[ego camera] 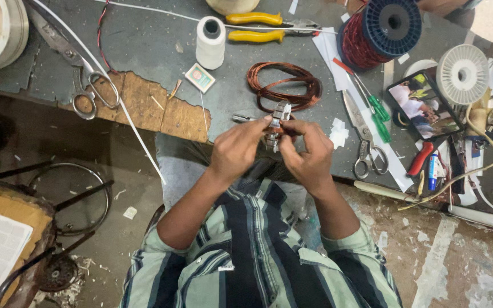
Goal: The person cuts small rectangular pieces from a white strip using scissors and places them into the slots of a motor armature. They then handle a coil of copper wire, preparing it for winding onto the armature.
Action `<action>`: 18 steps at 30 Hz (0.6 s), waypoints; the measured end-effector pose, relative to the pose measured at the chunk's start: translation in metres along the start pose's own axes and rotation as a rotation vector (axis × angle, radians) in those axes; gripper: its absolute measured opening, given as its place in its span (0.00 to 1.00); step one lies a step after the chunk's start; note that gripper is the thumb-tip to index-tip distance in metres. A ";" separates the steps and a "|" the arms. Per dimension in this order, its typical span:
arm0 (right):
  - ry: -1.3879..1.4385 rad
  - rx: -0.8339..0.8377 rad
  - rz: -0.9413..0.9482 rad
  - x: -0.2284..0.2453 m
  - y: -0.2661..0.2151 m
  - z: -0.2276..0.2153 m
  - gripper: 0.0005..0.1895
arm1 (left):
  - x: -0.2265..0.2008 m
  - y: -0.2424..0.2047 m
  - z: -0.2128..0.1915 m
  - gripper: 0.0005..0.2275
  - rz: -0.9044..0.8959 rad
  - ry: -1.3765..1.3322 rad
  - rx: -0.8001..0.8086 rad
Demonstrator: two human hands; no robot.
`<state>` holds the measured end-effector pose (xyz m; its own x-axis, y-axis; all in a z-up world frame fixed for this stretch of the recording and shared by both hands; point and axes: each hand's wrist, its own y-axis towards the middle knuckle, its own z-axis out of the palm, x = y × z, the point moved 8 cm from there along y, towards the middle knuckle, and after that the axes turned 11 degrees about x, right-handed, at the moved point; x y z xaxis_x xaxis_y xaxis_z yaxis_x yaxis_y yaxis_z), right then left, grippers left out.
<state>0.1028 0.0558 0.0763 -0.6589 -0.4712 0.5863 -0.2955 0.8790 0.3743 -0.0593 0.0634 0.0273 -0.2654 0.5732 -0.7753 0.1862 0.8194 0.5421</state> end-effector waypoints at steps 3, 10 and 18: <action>0.023 -0.004 0.086 0.000 0.004 -0.002 0.08 | 0.009 0.011 0.001 0.13 -0.117 -0.202 0.095; 0.049 0.073 0.189 -0.011 0.018 -0.005 0.07 | -0.007 0.027 -0.004 0.11 -0.166 0.007 0.121; 0.070 0.103 0.209 -0.021 0.014 -0.002 0.06 | -0.016 0.034 -0.004 0.12 -0.106 0.024 0.241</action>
<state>0.1137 0.0776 0.0707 -0.6644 -0.2792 0.6933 -0.2294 0.9590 0.1664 -0.0524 0.0818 0.0597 -0.3172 0.4864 -0.8141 0.3757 0.8527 0.3631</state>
